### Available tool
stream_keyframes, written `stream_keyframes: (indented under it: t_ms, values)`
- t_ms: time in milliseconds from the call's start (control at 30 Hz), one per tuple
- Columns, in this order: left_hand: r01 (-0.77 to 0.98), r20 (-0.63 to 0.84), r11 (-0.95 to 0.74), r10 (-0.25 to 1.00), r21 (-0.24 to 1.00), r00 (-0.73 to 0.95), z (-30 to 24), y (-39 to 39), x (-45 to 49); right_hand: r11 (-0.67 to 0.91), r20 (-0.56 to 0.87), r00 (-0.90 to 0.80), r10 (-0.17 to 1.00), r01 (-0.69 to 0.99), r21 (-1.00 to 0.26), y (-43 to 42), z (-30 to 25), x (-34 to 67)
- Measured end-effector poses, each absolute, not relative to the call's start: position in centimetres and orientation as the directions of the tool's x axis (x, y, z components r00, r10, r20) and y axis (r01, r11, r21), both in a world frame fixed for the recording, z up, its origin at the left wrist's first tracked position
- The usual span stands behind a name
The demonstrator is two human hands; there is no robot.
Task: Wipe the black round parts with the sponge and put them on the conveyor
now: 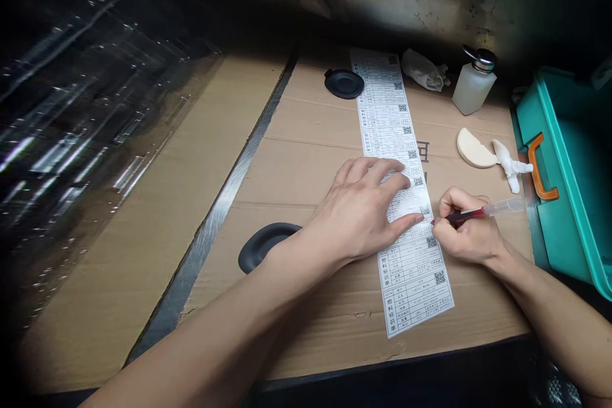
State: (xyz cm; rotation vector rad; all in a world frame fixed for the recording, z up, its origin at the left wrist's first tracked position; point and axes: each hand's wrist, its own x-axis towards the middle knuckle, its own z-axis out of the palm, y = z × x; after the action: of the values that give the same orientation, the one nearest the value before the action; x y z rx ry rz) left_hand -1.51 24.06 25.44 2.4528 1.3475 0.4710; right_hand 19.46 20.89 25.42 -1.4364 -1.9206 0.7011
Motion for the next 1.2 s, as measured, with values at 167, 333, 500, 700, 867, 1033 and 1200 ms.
stream_keyframes:
  t_ms: [167, 333, 500, 700, 867, 1033, 1200]
  values:
    - [0.752, 0.143, -0.521, 0.848, 0.404, 0.511, 25.4, 24.1, -1.5, 0.267, 0.176, -0.205, 0.963, 0.629, -0.73, 20.9, 25.5, 19.3]
    - [0.749, 0.152, -0.525, 0.846, 0.404, 0.511, 25.3, 24.1, -1.6, 0.242, 0.175, -0.169, 0.97, 0.603, -0.76, 20.7, 25.4, 19.5]
    - [0.75, 0.205, -0.521, 0.853, 0.408, 0.481, 24.7, 24.4, -1.5, 0.187, 0.176, -0.074, 0.982, 0.548, -0.815, 20.8, 25.1, 19.9]
    - [0.752, 0.199, -0.502, 0.864, 0.427, 0.463, 24.5, 24.7, -1.4, 0.168, 0.172, -0.045, 0.984, 0.552, -0.817, 21.1, 25.1, 20.0]
    - [0.74, 0.145, -0.52, 0.847, 0.426, 0.512, 25.1, 24.2, -1.5, 0.168, 0.121, -0.121, 0.985, 0.55, -0.818, 21.1, 25.4, 19.7]
    - [0.746, 0.145, -0.518, 0.849, 0.419, 0.508, 25.1, 24.2, -1.6, 0.204, 0.145, -0.146, 0.979, 0.591, -0.78, 21.1, 25.7, 19.5]
    - [0.756, 0.153, -0.511, 0.855, 0.409, 0.496, 24.9, 24.4, -1.7, 0.207, 0.162, -0.128, 0.978, 0.598, -0.774, 21.1, 25.6, 19.5]
